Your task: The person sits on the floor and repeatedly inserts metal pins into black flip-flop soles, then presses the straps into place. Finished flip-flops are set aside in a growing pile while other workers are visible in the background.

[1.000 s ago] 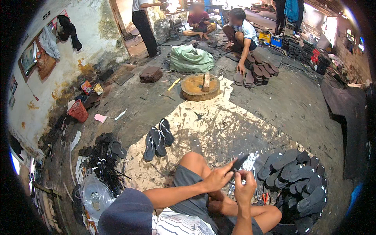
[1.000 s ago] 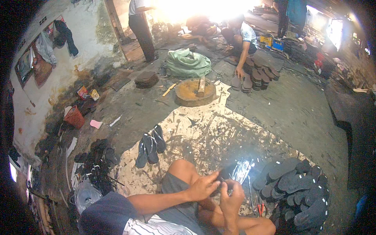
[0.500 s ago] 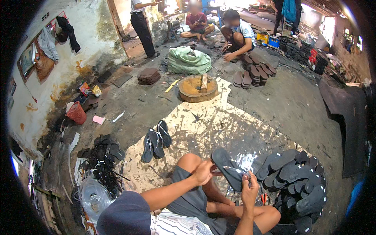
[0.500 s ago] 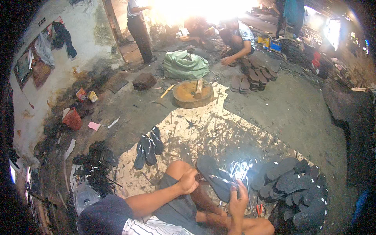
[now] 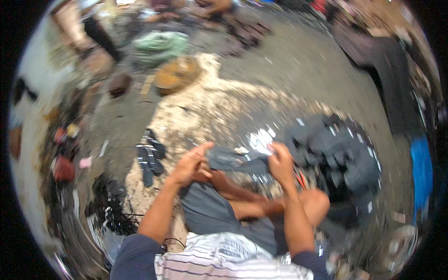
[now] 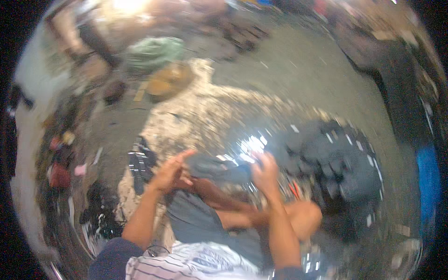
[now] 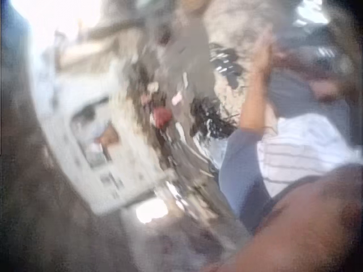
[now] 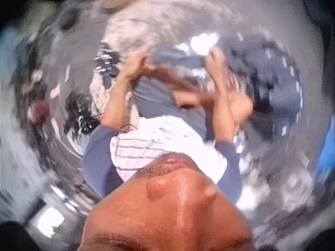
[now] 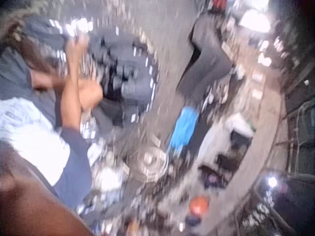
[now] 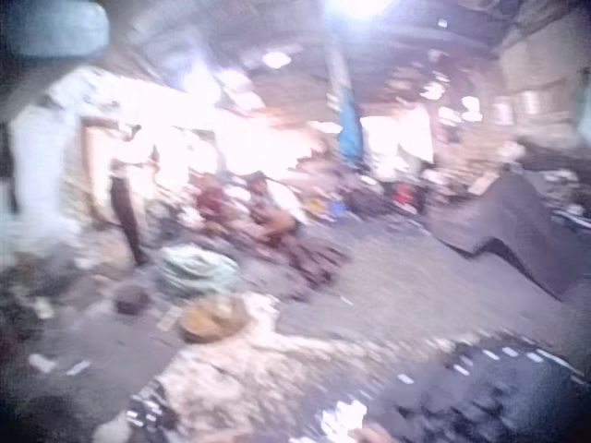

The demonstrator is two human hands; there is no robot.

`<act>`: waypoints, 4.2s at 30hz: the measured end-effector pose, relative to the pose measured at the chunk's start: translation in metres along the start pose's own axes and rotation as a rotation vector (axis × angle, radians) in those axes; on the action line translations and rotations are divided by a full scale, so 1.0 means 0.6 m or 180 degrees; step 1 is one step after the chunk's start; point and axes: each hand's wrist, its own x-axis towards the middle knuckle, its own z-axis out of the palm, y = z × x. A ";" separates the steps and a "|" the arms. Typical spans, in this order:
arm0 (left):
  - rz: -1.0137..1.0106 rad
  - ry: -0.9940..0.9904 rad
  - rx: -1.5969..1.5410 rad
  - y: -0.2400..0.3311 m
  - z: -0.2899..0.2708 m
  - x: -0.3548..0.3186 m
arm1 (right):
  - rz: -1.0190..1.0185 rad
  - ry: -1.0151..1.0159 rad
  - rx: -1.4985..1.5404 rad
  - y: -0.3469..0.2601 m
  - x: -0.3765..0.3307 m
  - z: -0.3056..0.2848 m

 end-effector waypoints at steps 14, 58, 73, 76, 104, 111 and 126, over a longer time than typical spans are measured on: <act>-0.0168 0.3834 0.0651 -0.199 -0.567 -0.204 | 0.3054 0.1861 -0.1395 0.287 0.055 -0.073; -0.0038 0.0321 0.0999 -0.146 0.027 0.127 | 0.3680 0.1717 0.0904 0.462 -0.042 0.031; 0.0184 0.1561 0.0759 -0.011 0.032 0.037 | 0.1783 -0.2500 0.1912 0.043 -0.060 0.096; 0.0532 0.1365 0.0397 -0.030 -0.014 -0.001 | 0.0872 -0.0528 -0.0476 0.212 -0.034 0.139; 0.1078 0.0513 0.2204 0.018 0.064 -0.018 | 0.0490 0.0791 0.0019 0.111 -0.029 0.071; 0.1011 0.0519 0.0012 0.040 0.164 0.076 | 0.0735 0.0081 0.0541 -0.150 -0.076 0.023; 0.1083 0.0496 -0.0217 0.042 0.173 0.030 | 0.0653 -0.0289 0.1183 -0.207 -0.088 0.004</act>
